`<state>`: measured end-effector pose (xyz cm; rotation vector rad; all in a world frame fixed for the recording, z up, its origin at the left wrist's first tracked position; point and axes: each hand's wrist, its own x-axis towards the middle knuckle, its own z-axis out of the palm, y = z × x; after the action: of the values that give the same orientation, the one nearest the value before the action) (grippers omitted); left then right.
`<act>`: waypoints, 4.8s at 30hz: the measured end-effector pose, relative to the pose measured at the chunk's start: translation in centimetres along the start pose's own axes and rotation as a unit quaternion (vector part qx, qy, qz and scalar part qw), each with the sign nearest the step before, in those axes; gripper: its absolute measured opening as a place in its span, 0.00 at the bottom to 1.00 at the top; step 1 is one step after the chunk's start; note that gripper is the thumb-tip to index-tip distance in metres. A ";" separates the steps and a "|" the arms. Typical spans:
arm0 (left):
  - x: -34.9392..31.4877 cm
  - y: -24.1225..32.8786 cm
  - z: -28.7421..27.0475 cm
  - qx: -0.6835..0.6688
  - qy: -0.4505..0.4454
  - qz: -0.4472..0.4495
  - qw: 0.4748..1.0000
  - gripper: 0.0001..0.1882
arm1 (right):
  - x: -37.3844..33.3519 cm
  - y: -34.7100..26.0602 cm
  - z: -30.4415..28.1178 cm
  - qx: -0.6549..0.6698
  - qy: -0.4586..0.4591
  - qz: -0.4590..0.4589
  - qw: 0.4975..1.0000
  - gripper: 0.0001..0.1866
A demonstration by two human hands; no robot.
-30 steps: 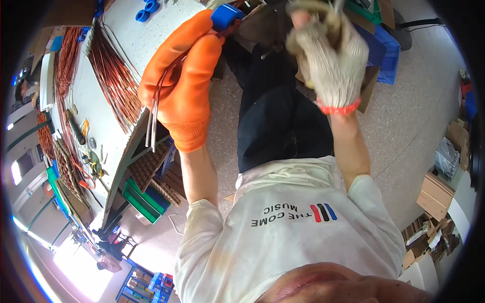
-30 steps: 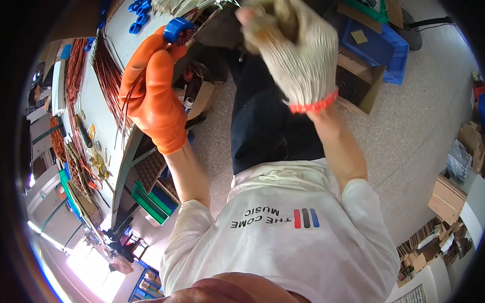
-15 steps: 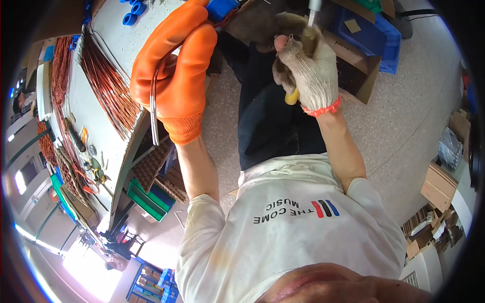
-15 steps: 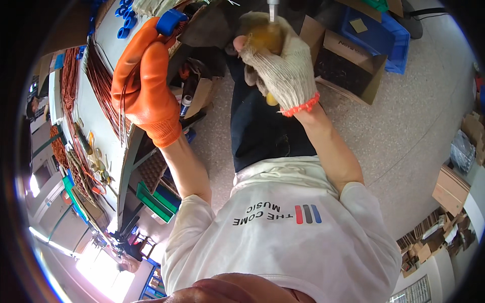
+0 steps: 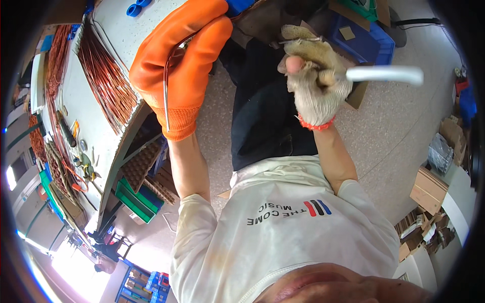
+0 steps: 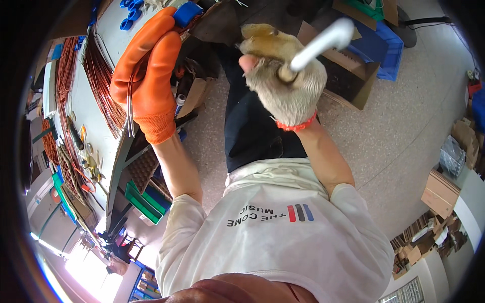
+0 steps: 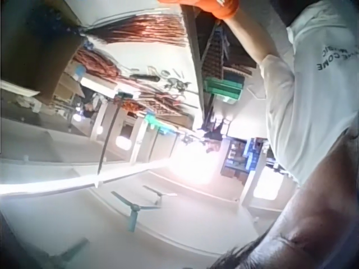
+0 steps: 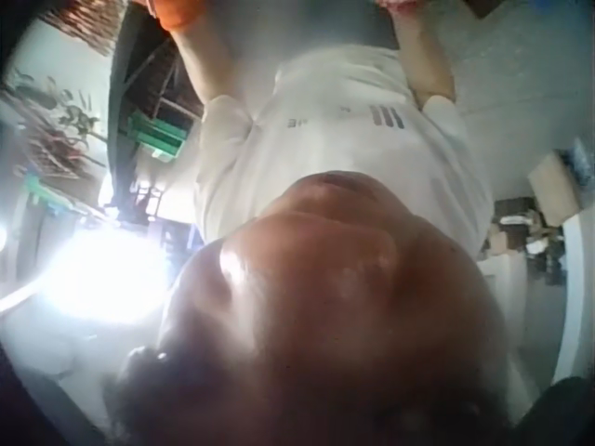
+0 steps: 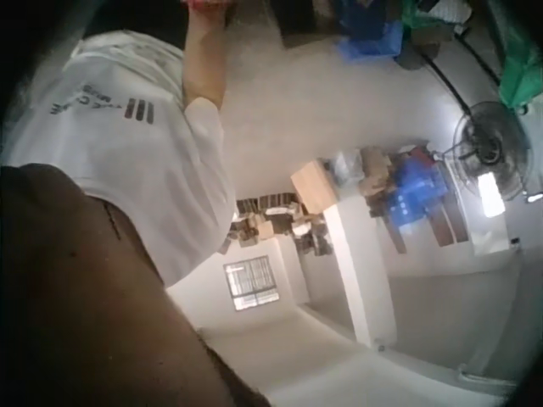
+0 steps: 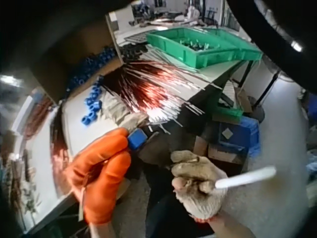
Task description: The person winds copper wire around a circular core held in a vise using a hook tool, repeatedly threading and pulling the wire tight around the core.
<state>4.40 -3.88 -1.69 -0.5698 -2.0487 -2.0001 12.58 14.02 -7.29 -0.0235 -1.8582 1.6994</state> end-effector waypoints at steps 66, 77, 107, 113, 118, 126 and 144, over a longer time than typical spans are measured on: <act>2.3 0.9 -1.3 0.031 -0.095 0.039 0.994 0.10 | -1.3 -1.1 2.1 0.158 -0.013 0.402 0.902 0.06; -0.6 0.5 -0.6 -0.014 0.012 -0.034 0.999 0.23 | -0.7 -0.6 2.3 -0.072 -0.002 0.101 0.992 0.14; -0.6 -3.3 3.3 -0.065 0.232 0.131 0.962 0.19 | -1.7 -4.9 -3.5 -0.131 -0.117 0.325 0.929 0.30; -2.4 -2.6 2.2 -0.103 0.215 0.070 0.969 0.16 | -0.7 -5.4 -4.0 -0.248 -0.167 0.296 0.907 0.30; -1.4 -1.6 2.9 -0.140 0.203 0.058 0.967 0.16 | 0.0 -5.1 -3.6 -0.326 -0.192 0.170 0.910 0.26; -1.9 -2.4 4.0 -0.182 0.210 0.032 0.960 0.17 | -0.5 -5.0 -3.7 -0.233 -0.184 0.294 0.908 0.25; 7.2 -2.8 1.0 -0.130 -0.040 0.048 0.990 0.13 | 4.5 -8.4 -0.3 -0.528 -0.206 -0.073 0.821 0.15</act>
<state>-3.14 -2.07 -1.31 -0.7944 -1.7759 -2.2357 12.28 14.65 2.20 0.0399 -2.8145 0.3921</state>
